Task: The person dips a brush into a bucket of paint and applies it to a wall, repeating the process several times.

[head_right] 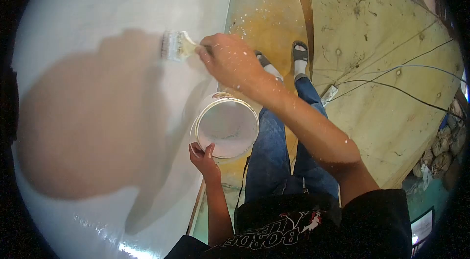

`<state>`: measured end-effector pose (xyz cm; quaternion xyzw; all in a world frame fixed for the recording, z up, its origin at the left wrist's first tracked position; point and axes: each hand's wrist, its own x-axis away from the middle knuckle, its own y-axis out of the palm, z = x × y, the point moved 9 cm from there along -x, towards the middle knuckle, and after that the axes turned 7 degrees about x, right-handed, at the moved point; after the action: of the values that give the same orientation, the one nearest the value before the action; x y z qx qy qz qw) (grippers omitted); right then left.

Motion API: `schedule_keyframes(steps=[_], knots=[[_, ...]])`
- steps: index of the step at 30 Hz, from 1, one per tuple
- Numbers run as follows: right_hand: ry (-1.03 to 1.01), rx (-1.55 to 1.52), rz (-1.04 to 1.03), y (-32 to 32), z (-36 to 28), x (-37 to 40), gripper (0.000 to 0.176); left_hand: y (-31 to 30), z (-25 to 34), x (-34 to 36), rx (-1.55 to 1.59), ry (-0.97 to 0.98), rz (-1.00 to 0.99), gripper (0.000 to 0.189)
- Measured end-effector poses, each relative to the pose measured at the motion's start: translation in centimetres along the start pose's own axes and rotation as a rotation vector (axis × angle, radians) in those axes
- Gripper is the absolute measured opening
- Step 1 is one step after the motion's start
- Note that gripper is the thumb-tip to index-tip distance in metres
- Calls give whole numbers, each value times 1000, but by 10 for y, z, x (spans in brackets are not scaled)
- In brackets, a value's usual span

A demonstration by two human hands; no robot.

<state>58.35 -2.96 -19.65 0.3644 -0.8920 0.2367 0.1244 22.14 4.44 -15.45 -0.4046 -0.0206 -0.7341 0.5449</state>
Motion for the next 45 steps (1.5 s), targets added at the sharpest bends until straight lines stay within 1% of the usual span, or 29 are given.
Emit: schedule_keyframes(steps=[3,5,7,8,10,13,14,16,18,20,22,24,26,27,29,30,31,32,35,36,38,40,42,45], knots=[[-75,35,28,-6,-51,16,24,-6,-7,0,2,5,-5,39],[4,50,-88,-15,-88,32,22,-10,-10,0,36,25,-19,39],[-143,-49,63,-25,-119,54,18,-3,-7,-1,63,48,-40,38],[-145,-45,74,-28,-128,71,18,-2,-5,2,35,79,-32,37],[-157,-207,93,-47,-143,96,18,4,6,16,-29,142,-9,37],[-190,-292,89,-44,-130,94,22,7,18,23,-131,218,42,36],[-187,-292,88,-33,-113,85,22,-6,-13,18,125,7,43,35],[-295,-442,156,-5,-70,58,25,-5,-11,18,99,19,42,35],[-84,-439,-19,25,-9,22,25,-1,-10,14,79,35,43,35],[10,-234,-81,62,62,-13,27,1,-14,7,44,29,50,38],[25,-181,-35,101,140,-40,27,-2,-21,2,32,26,58,39],[36,-151,-5,126,198,-57,28,-5,-25,-1,16,23,75,41],[104,-95,-64,155,250,-79,31,-6,-29,-7,-10,16,95,41],[118,-104,-77,162,266,-83,31,-9,-30,-6,-27,9,101,40],[31,-92,-9,155,276,-87,32,-12,-30,-5,-29,-4,123,40],[30,-86,-8,151,279,-83,32,-12,-29,-6,-9,-3,136,40],[78,-6,-8,148,284,-76,32,-12,-28,-7,0,-4,133,40],[122,76,-7,144,287,-71,32,-13,-27,-7,-11,-15,140,40],[152,70,35,145,291,-57,31,-10,-24,-7,-6,-17,135,40],[217,71,19,146,288,-57,30,-12,-24,-8,-11,-20,127,40],[208,61,16,151,271,-65,29,-17,-28,-9,8,-9,123,40],[205,49,3,150,242,-70,29,-17,-27,-5,21,-6,126,40],[272,-222,-77,149,208,-66,27,-10,-23,-1,49,-10,127,41],[213,-237,-51,122,138,-42,29,-11,-25,8,73,-3,154,38]])
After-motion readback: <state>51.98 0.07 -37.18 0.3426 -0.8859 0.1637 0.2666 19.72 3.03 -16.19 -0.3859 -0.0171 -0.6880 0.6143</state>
